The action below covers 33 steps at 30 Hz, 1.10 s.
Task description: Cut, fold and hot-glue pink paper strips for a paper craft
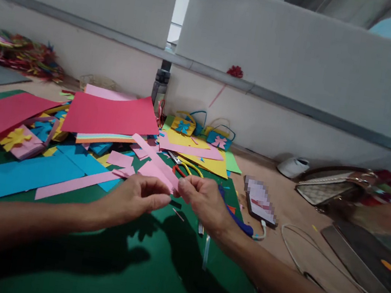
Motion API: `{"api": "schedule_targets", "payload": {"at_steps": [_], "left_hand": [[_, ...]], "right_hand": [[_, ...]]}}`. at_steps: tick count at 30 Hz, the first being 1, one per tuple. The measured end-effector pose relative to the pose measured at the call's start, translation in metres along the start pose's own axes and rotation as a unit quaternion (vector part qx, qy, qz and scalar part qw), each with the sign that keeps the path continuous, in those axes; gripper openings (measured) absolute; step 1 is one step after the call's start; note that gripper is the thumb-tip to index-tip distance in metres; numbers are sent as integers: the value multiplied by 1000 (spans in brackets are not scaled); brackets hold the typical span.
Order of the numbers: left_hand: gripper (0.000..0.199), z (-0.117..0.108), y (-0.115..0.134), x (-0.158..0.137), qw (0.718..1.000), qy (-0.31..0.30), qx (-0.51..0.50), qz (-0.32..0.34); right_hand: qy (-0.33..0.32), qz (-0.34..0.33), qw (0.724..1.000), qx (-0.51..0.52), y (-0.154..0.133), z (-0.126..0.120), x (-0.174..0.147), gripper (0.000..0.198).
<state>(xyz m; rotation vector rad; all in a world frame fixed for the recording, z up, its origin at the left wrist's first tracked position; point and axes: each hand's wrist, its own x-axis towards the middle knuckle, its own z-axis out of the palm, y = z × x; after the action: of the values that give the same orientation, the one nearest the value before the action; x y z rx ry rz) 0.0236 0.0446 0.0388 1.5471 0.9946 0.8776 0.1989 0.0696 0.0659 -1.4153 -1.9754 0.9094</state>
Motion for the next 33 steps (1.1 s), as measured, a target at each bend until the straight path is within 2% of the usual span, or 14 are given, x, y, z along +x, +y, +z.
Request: {"api": "schedule_targets", "payload": {"at_steps": [1, 3, 8, 12, 16, 19, 22, 26, 30, 33], "left_hand": [[29, 2, -4, 3, 998, 15, -61, -25], [35, 3, -10, 10, 993, 50, -98, -39], [34, -3, -9, 13, 992, 97, -69, -41], [33, -6, -10, 14, 992, 90, -78, -41], [32, -4, -18, 17, 990, 67, -118, -49], [33, -2, -23, 18, 986, 59, -144, -52], [34, -1, -25, 17, 984, 54, -163, -47], [36, 0, -23, 15, 983, 50, -174, -37], [40, 0, -22, 16, 981, 58, -183, -28], [44, -5, -23, 20, 976, 90, -195, -24]], "right_hand": [[-5, -5, 1000, 3, -1, 5, -1, 31], [-25, -19, 999, 3, -4, 14, -4, 33], [-41, -67, 995, -54, -9, 18, -5, 35], [1, -84, 987, -136, -1, 8, 2, 30], [45, -94, 973, -206, 6, -13, 13, 15], [45, -104, 965, -236, 3, -23, 14, 23], [-14, -101, 979, -177, -5, -19, 7, 31], [-125, -39, 991, -36, -12, 0, -3, 37], [-140, 7, 990, 11, -12, 8, -4, 38], [-143, 34, 989, 25, -11, 4, -6, 36]]}}
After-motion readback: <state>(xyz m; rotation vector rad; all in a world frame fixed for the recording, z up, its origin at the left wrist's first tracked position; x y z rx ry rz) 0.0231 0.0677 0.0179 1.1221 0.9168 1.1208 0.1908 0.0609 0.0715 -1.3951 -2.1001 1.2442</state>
